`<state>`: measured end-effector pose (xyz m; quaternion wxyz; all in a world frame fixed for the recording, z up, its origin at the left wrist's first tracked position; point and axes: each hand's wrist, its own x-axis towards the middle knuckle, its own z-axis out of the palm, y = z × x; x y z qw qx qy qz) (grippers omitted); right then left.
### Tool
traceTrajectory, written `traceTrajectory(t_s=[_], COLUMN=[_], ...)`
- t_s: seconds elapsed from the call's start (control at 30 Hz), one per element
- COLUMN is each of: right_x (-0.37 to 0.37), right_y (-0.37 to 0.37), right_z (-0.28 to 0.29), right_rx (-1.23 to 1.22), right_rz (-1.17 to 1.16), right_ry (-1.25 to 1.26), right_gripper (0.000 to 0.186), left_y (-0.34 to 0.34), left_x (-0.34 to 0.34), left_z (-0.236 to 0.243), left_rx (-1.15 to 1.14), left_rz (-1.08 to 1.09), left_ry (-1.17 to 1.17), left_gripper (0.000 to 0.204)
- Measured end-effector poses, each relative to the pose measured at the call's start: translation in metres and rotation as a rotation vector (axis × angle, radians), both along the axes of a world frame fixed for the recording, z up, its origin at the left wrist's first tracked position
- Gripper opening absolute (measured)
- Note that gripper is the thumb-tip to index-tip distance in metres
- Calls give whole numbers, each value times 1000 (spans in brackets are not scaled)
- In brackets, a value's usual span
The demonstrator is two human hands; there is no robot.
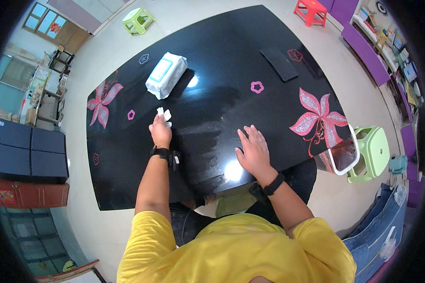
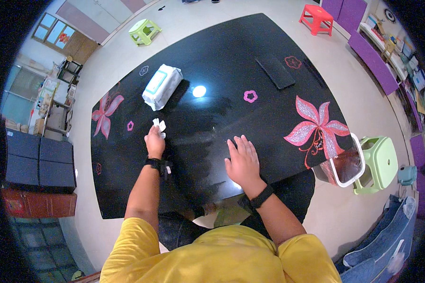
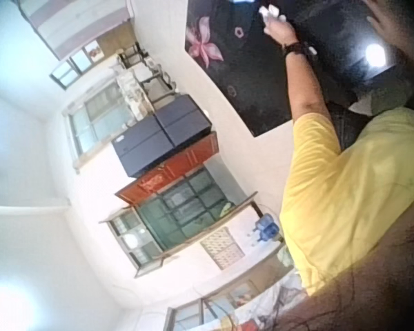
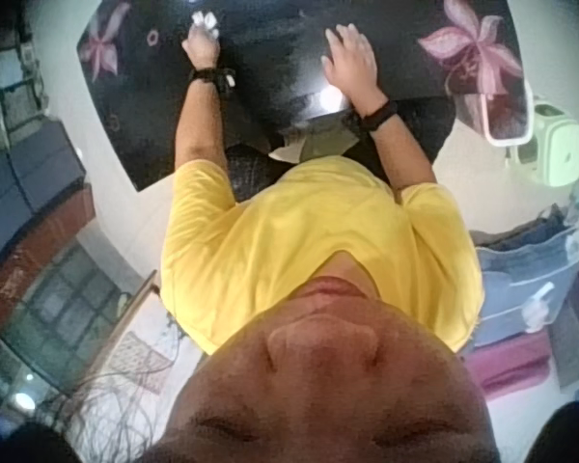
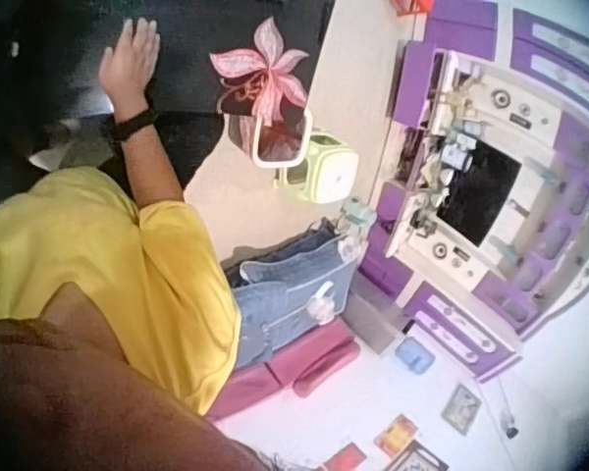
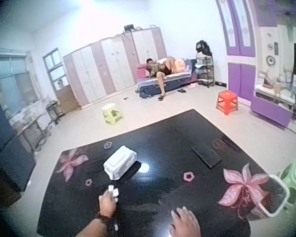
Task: Wiping a black decorative table with floral designs using wet wipes.
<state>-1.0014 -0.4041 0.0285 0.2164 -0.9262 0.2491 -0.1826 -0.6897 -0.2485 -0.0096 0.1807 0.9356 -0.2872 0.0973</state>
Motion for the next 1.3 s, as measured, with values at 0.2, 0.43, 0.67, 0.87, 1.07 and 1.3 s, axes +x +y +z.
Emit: traceTrajectory(t_s=[0.2,0.43,0.67,0.87,1.07,1.3], right_x=[-14,-32,-41,-34,-42,-52], right_y=[-3,-10,0,21,26,21], right_z=[-5,-2,-4,-5,-4,7], right_rx=[9,29,54,41,43,13], right_rz=[-52,-127,-68,23,22,-44], right_ry=[56,155,86,135,99,94], right_gripper=[57,60,58,60,59,58], left_y=[-86,-160,-55,63,-26,-132], left_x=[-92,-174,-82,-26,-101,-183], left_z=[5,8,32,20,-8,1], left_rx=[132,-161,-448,-124,199,-186], left_rz=[-275,-723,-396,186,-213,-625], left_ry=[-20,324,411,372,-60,207], left_gripper=[35,35,39,28,31,31])
